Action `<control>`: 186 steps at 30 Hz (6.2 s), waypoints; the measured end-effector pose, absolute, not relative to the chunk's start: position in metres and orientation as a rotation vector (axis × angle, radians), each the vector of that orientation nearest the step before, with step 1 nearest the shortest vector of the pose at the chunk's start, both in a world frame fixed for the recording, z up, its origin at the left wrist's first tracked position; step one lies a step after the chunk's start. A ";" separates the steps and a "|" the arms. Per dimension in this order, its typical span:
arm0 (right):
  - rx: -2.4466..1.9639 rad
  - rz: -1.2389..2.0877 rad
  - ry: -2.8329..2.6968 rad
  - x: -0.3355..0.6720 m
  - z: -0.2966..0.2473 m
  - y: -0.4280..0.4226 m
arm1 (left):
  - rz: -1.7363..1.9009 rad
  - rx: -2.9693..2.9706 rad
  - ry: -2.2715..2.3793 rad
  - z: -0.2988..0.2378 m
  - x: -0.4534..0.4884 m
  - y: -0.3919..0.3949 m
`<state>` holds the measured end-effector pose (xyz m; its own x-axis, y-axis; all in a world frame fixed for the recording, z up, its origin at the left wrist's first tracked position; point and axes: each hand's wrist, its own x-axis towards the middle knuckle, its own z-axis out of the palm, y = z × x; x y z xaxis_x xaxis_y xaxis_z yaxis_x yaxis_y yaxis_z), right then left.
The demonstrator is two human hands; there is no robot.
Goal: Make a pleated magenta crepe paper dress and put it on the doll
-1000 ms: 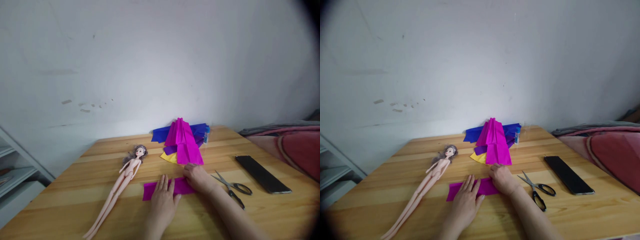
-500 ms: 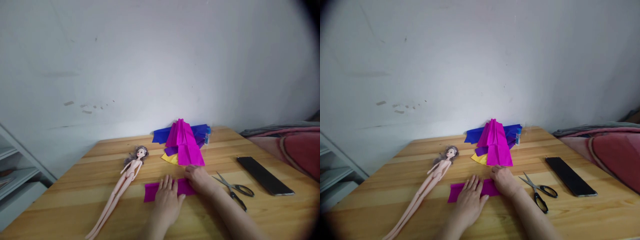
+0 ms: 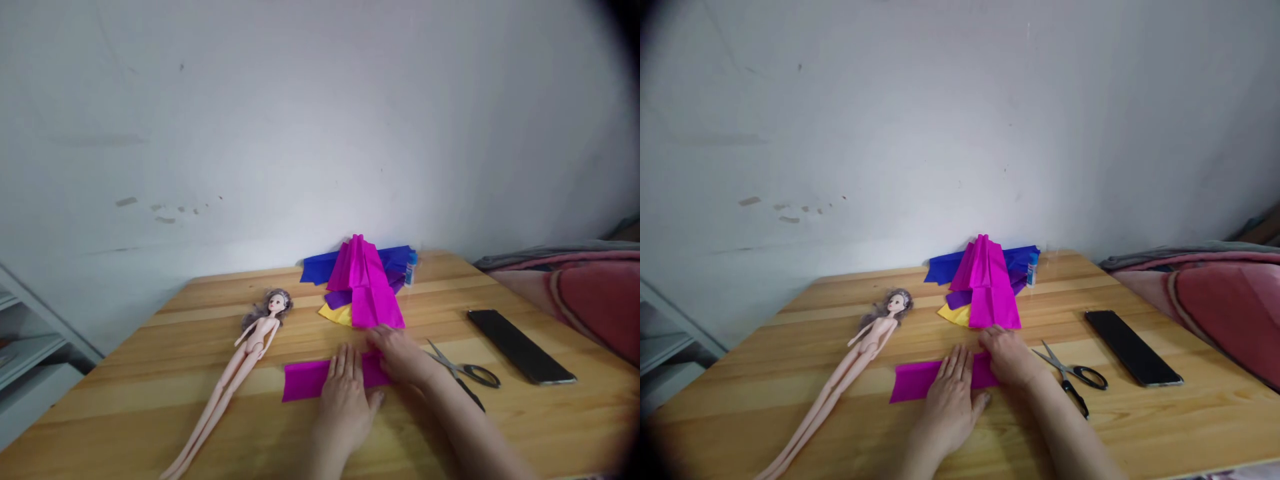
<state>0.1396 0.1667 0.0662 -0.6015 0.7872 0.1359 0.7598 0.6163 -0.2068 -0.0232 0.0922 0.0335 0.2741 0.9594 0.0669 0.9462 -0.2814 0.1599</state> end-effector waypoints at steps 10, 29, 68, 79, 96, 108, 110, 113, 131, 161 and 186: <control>-1.296 0.277 -2.569 0.154 0.071 0.169 | 0.225 2.444 1.833 0.030 -0.024 0.093; -1.392 0.192 -2.586 0.150 0.070 0.171 | 0.228 2.430 1.830 0.033 -0.023 0.092; -1.380 0.370 -2.528 0.167 0.059 0.182 | 0.189 2.415 1.839 0.034 -0.022 0.093; -1.464 0.348 -2.544 0.165 0.058 0.181 | 0.219 2.423 1.838 0.030 -0.022 0.093; -1.348 0.350 -2.277 0.148 0.078 0.159 | 0.264 2.399 1.851 0.032 -0.021 0.093; -1.130 0.301 -2.391 0.125 0.042 0.108 | 0.205 2.399 1.825 0.031 -0.019 0.095; -1.115 0.304 -2.386 0.126 0.040 0.109 | 0.208 2.388 1.816 0.031 -0.019 0.095; -1.108 0.278 -2.377 0.126 0.034 0.109 | 0.220 2.374 1.820 0.031 -0.020 0.095; -1.528 0.094 -2.332 0.122 0.031 0.108 | 0.235 2.366 1.835 0.031 -0.020 0.095; -1.237 0.175 -2.374 0.121 0.039 0.105 | 0.074 2.378 1.837 0.047 -0.016 0.091; -1.378 0.154 -2.387 0.118 0.041 0.103 | -0.180 2.239 1.904 0.070 -0.135 0.068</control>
